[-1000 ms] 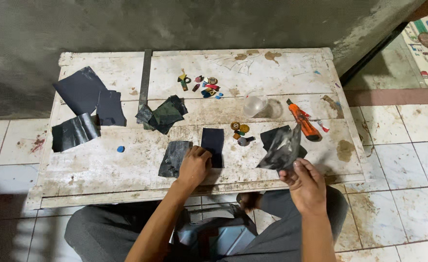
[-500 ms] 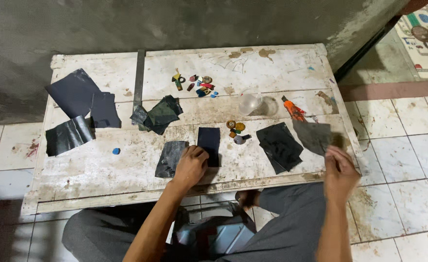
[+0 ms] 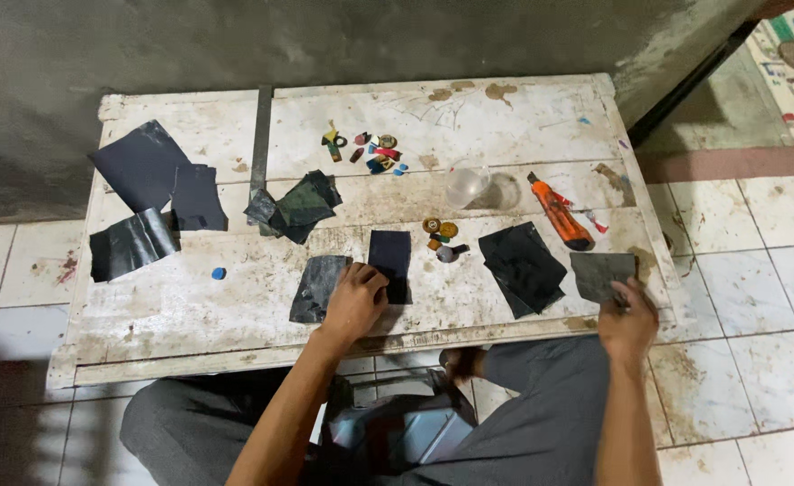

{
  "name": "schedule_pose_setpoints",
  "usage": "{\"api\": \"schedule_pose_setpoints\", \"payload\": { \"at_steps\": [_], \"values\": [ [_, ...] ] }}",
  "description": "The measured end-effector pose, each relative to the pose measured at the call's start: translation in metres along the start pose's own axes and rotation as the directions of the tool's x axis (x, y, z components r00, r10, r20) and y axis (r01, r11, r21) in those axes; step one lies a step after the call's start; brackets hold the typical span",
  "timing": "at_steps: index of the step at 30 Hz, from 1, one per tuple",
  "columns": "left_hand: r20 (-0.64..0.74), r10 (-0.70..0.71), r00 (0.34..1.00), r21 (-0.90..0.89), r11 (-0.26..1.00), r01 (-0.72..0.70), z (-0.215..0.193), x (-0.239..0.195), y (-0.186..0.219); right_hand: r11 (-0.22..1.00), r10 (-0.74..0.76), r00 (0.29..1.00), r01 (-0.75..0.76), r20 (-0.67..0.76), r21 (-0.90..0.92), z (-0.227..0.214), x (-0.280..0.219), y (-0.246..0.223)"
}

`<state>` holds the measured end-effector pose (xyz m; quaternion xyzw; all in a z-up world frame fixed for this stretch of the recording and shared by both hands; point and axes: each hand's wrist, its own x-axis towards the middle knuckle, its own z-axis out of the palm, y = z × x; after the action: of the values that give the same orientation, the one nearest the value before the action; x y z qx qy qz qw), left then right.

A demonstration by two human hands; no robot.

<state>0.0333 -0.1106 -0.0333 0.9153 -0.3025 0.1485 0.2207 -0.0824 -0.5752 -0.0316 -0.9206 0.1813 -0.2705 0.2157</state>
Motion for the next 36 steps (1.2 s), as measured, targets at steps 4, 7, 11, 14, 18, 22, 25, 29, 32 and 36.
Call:
{"api": "schedule_pose_setpoints", "payload": {
  "at_steps": [4,7,11,14,18,22,25,29,32,36],
  "values": [
    [-0.020,-0.017,1.000,-0.019,1.000,0.017,-0.008,-0.001,0.007,0.996,-0.077,0.995,0.074,-0.070,-0.056,-0.027,0.002,-0.075],
    [-0.054,-0.022,0.998,-0.043,0.999,0.019,0.001,-0.007,0.004,0.908,-0.409,0.898,0.382,-0.162,-0.176,0.003,-0.007,-0.069],
    [-0.061,-0.020,0.998,-0.068,0.998,0.016,0.001,-0.006,0.008,0.917,-0.390,0.920,0.391,0.032,-0.073,0.017,-0.029,-0.108],
    [-0.046,-0.024,0.999,-0.057,0.998,0.021,-0.007,-0.008,0.009,0.920,-0.371,0.919,0.383,0.130,-0.081,0.027,-0.033,-0.109],
    [-0.080,-0.008,0.997,-0.053,0.999,0.004,0.003,-0.008,0.002,0.906,-0.389,0.912,0.404,0.128,-0.125,0.048,-0.030,-0.087],
    [-0.131,-0.004,0.991,-0.050,0.999,-0.003,0.010,-0.008,0.001,0.920,-0.391,0.920,0.391,0.027,-0.024,0.027,-0.025,-0.113],
    [-0.041,-0.042,0.998,-0.038,0.998,0.041,0.005,-0.007,0.004,0.965,-0.143,0.987,0.156,-0.074,0.209,0.007,-0.025,-0.133],
    [-0.023,-0.043,0.999,-0.036,0.998,0.042,-0.005,-0.004,0.006,0.415,0.234,0.950,-0.291,0.208,0.862,0.027,-0.034,-0.107],
    [-0.028,-0.039,0.999,-0.032,0.999,0.038,-0.001,-0.005,0.004,-0.082,0.230,0.870,-0.430,0.437,0.899,0.012,-0.039,-0.140],
    [-0.062,-0.006,0.998,-0.029,1.000,0.004,-0.003,-0.002,0.005,-0.117,0.228,0.819,-0.513,0.526,0.850,-0.011,-0.039,-0.178]
  ]
}}
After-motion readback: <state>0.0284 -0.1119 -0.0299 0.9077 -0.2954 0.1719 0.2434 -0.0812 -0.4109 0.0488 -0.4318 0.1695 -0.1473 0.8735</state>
